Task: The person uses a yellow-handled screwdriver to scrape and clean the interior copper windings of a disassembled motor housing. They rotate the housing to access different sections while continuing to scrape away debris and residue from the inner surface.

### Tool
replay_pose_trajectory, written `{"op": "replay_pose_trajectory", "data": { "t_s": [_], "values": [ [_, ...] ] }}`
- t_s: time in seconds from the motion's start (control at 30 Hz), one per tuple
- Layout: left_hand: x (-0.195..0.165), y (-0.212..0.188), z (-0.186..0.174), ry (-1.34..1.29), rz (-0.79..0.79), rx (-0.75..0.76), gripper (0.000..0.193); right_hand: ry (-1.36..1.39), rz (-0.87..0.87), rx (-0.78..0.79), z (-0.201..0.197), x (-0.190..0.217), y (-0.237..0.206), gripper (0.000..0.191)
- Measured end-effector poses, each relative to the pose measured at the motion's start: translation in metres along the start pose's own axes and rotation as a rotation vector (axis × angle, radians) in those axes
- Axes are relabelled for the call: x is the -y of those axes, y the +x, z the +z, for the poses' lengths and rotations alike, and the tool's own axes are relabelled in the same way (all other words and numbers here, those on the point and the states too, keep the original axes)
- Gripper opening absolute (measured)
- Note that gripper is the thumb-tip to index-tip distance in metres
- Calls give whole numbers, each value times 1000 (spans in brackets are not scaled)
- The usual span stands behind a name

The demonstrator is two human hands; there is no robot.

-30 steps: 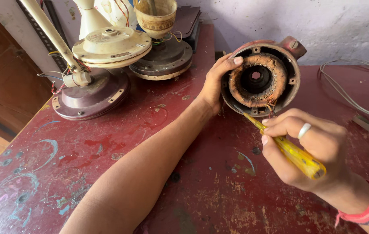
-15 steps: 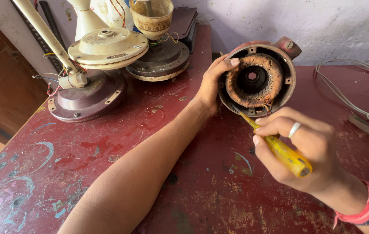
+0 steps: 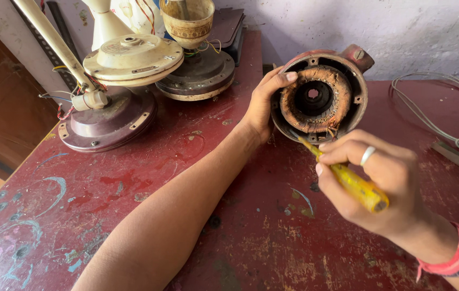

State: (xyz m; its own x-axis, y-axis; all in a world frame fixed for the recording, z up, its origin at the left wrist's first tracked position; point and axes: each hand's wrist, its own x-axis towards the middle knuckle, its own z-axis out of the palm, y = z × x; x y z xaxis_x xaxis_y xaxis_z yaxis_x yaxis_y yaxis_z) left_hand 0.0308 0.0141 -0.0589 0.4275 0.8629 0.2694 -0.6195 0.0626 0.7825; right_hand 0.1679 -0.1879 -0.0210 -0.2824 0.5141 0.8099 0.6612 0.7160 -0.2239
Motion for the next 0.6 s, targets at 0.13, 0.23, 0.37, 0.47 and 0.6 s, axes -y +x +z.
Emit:
{"op": "replay_pose_trajectory", "data": {
  "t_s": [0.13,0.23,0.37,0.47,0.6],
  "values": [
    [1,0,-1,-11,-1,7,76,16,52,23,1,2,0,8],
    [1,0,-1,0,2,10,77,-7,32,-8,0,1,0,9],
    [1,0,-2,23,1,-1,77,-8,1,2,0,-1,-1,9],
    [1,0,-1,-1,-2,14,77,-17,47,19,0,-1,-1,8],
    [1,0,-1,-4,5,6,78,-7,-6,2,1,1,0,9]
  ]
}}
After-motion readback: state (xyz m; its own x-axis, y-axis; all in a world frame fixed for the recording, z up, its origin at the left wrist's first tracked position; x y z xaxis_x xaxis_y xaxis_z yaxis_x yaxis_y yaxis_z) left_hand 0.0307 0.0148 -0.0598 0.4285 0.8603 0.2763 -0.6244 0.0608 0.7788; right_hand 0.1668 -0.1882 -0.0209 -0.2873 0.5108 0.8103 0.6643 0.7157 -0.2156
